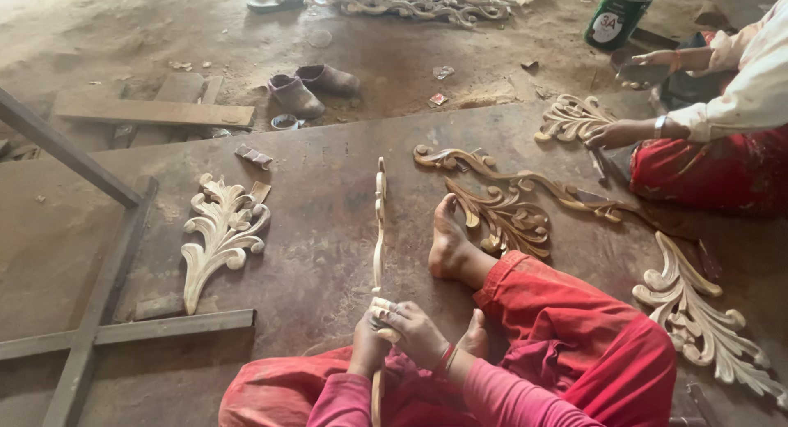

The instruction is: The person sits on the floor and uses a small chisel to carve and smooth a decorative wooden piece. They hold the piece with one hand and carefully chip away wood with the other, occasionally rotating the piece to work on different edges.

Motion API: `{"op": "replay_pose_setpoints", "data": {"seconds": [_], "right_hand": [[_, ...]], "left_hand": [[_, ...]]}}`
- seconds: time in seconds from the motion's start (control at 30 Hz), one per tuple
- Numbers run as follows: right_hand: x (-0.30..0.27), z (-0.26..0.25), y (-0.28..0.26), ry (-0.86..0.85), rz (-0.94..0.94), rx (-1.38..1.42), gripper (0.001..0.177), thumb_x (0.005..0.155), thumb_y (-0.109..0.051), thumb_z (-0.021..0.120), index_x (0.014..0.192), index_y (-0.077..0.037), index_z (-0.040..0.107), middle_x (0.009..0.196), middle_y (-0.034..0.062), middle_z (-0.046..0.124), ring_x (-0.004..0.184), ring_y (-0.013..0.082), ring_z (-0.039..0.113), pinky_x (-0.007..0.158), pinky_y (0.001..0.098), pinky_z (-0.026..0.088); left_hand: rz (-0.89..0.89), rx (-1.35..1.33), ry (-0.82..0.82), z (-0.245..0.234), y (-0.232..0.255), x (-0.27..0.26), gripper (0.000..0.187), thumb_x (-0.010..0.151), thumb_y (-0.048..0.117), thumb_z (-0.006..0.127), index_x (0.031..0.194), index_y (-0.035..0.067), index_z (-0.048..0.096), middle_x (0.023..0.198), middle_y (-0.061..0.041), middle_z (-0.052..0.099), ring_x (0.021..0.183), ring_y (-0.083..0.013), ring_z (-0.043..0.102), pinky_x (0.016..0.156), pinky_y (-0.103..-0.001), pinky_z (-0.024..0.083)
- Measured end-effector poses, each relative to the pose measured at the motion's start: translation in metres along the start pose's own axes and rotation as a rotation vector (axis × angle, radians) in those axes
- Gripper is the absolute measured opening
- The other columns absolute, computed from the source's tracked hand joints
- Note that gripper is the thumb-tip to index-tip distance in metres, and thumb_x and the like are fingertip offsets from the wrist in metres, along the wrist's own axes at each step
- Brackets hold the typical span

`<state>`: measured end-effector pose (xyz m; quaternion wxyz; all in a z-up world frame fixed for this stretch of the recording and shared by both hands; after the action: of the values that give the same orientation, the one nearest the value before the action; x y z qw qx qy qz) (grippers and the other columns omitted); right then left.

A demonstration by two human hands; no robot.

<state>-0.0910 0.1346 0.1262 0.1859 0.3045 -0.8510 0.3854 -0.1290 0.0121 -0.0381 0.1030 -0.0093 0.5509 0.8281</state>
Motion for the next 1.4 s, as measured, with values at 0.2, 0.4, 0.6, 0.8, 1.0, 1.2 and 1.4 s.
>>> {"op": "replay_pose_setpoints", "data": {"seconds": [0.2, 0.4, 0.6, 0.8, 1.0, 1.2, 1.4], "right_hand": [[0.006, 0.005, 0.004, -0.178, 0.007, 0.050, 0.031, 0.099, -0.015, 0.065, 0.129, -0.007, 0.068, 0.133, 0.0109, 0.070, 0.110, 0.0289, 0.070, 0.088, 0.0379, 0.051], [0.011, 0.004, 0.013, -0.155, 0.150, 0.069, 0.033, 0.098, -0.020, 0.063, 0.128, -0.009, 0.070, 0.125, 0.0087, 0.074, 0.098, 0.0265, 0.069, 0.085, 0.0371, 0.052], [0.017, 0.003, -0.004, -0.142, -0.010, 0.020, 0.027, 0.102, -0.015, 0.061, 0.126, -0.007, 0.069, 0.126, 0.0124, 0.072, 0.107, 0.0291, 0.071, 0.086, 0.0395, 0.050], [0.007, -0.002, 0.001, -0.265, 0.254, -0.003, 0.022, 0.100, -0.023, 0.064, 0.118, -0.014, 0.073, 0.104, 0.0092, 0.076, 0.082, 0.0331, 0.067, 0.080, 0.0426, 0.053], [0.018, 0.002, 0.004, -0.168, 0.100, 0.027, 0.029, 0.096, -0.018, 0.067, 0.123, -0.012, 0.071, 0.118, 0.0096, 0.074, 0.078, 0.0327, 0.064, 0.076, 0.0431, 0.053], [0.000, 0.008, 0.005, -0.249, 0.069, -0.101, 0.028, 0.096, -0.021, 0.065, 0.122, -0.015, 0.072, 0.124, 0.0049, 0.073, 0.086, 0.0302, 0.065, 0.081, 0.0424, 0.051], [0.024, -0.003, -0.005, -0.185, 0.041, -0.088, 0.028, 0.095, -0.021, 0.063, 0.121, -0.015, 0.072, 0.125, 0.0063, 0.072, 0.086, 0.0307, 0.066, 0.082, 0.0423, 0.052]], "left_hand": [[-0.144, 0.238, 0.120, -0.005, -0.006, -0.006, 0.015, 0.097, 0.005, 0.051, 0.100, 0.006, 0.066, 0.071, -0.003, 0.062, 0.051, -0.0114, 0.058, 0.040, -0.028, 0.043], [-0.271, 0.250, 0.161, -0.012, -0.019, 0.009, 0.021, 0.100, 0.011, 0.051, 0.099, 0.002, 0.070, 0.063, -0.010, 0.063, 0.043, -0.0186, 0.058, 0.036, -0.032, 0.043], [-0.189, 0.475, 0.113, -0.015, -0.009, 0.000, 0.017, 0.093, 0.008, 0.057, 0.090, -0.001, 0.071, 0.061, -0.008, 0.067, 0.046, -0.0177, 0.064, 0.038, -0.032, 0.048], [-0.377, 0.029, 0.237, -0.001, -0.003, -0.007, 0.027, 0.096, 0.022, 0.053, 0.085, 0.004, 0.070, 0.057, -0.006, 0.062, 0.040, -0.0171, 0.056, 0.034, -0.031, 0.040], [-0.186, 0.428, 0.129, -0.011, 0.007, -0.002, 0.011, 0.092, 0.007, 0.060, 0.088, 0.003, 0.070, 0.061, -0.005, 0.063, 0.046, -0.0152, 0.060, 0.039, -0.032, 0.046], [-0.333, 0.247, 0.238, -0.014, -0.021, -0.009, 0.025, 0.097, 0.015, 0.051, 0.086, -0.001, 0.068, 0.059, -0.012, 0.063, 0.043, -0.0199, 0.061, 0.038, -0.033, 0.047], [-0.297, 0.195, 0.263, -0.010, 0.003, 0.002, 0.017, 0.092, 0.008, 0.056, 0.090, 0.000, 0.071, 0.062, -0.010, 0.067, 0.046, -0.0200, 0.063, 0.038, -0.034, 0.048]]}}
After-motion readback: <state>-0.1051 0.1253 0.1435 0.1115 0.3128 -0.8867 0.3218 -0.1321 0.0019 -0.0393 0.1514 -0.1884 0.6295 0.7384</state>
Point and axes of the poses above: each hand's wrist, its own x-axis towards the middle knuckle, its own z-axis out of the palm, y = z × x, the point moved 3 cm from there along x, towards the middle knuckle
